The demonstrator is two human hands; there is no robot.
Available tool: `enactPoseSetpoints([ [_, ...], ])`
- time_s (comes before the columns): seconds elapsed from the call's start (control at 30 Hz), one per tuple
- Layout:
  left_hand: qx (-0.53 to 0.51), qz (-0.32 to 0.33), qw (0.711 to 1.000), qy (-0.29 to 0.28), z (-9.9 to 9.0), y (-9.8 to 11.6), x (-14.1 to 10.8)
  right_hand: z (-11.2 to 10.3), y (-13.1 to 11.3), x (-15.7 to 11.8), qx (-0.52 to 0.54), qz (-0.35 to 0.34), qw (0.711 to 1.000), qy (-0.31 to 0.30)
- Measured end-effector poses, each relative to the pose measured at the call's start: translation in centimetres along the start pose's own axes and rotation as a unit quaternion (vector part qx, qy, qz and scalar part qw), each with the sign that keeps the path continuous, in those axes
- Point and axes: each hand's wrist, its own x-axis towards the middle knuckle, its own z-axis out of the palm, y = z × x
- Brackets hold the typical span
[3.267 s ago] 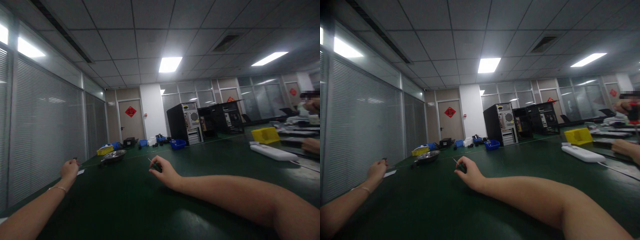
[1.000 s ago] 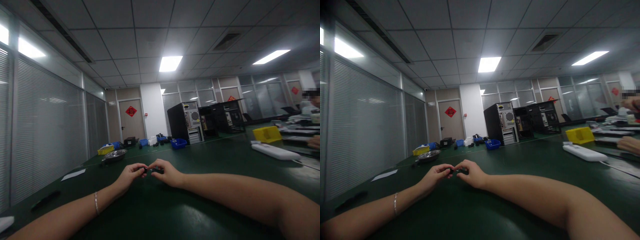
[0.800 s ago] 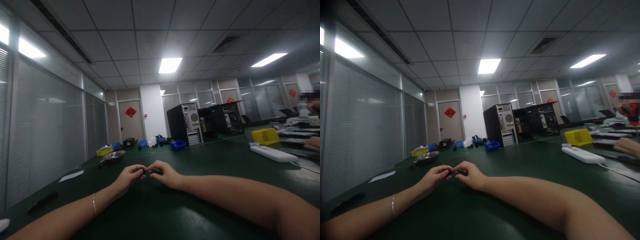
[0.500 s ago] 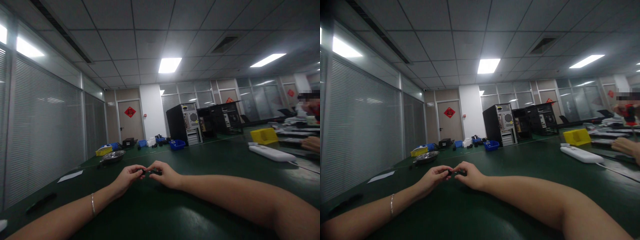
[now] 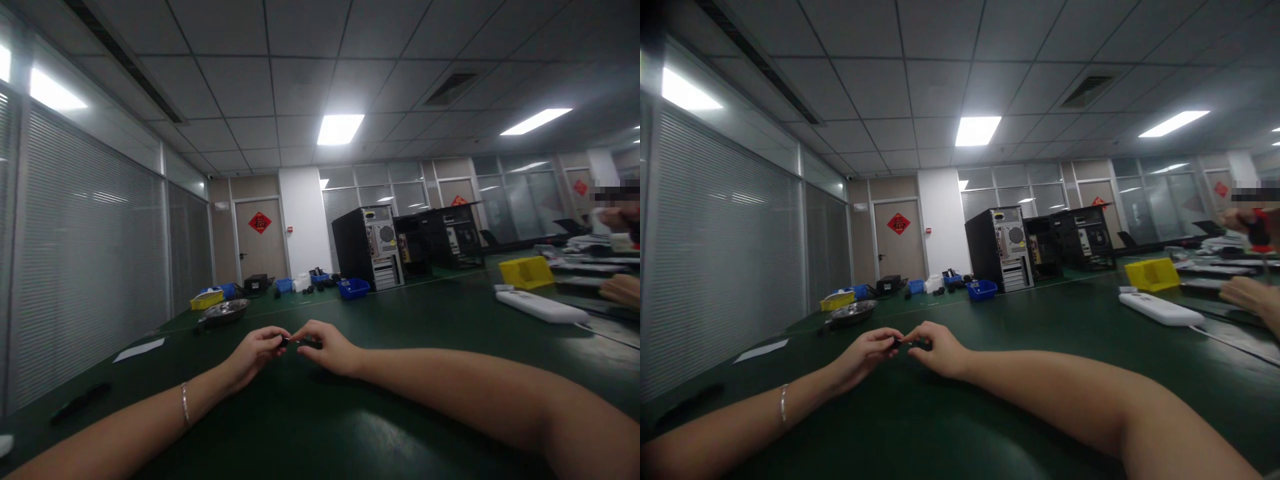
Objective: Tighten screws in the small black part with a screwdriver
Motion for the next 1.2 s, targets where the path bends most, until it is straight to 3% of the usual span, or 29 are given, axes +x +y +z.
enactPoseSetpoints([
  [0.27,-0.013,-0.013,0.996,0.087,-1.0,-0.6,0.8,0.2,0.6,0.0,0.011,0.028,0.999,0.016],
  [0.57,0.023,0.016,0.999,0.034,-1.1,-0.7,0.7,0.3,0.7,0.2,0.026,0.038,0.999,0.020],
  [0.83,-0.075,-0.024,0.997,-0.010,-0.5,-0.4,0.2,0.2,0.1,0.2,0.104,0.067,0.991,-0.045],
  [1.0,-0.069,-0.022,0.997,0.014,-0.4,-0.4,0.3,-0.2,-0.4,0.1,0.144,0.026,0.983,-0.109],
  [1.2,-0.094,-0.045,0.994,0.033,-0.1,0.3,0.1,-0.3,-0.5,0.1,0.129,0.012,0.985,-0.117],
])
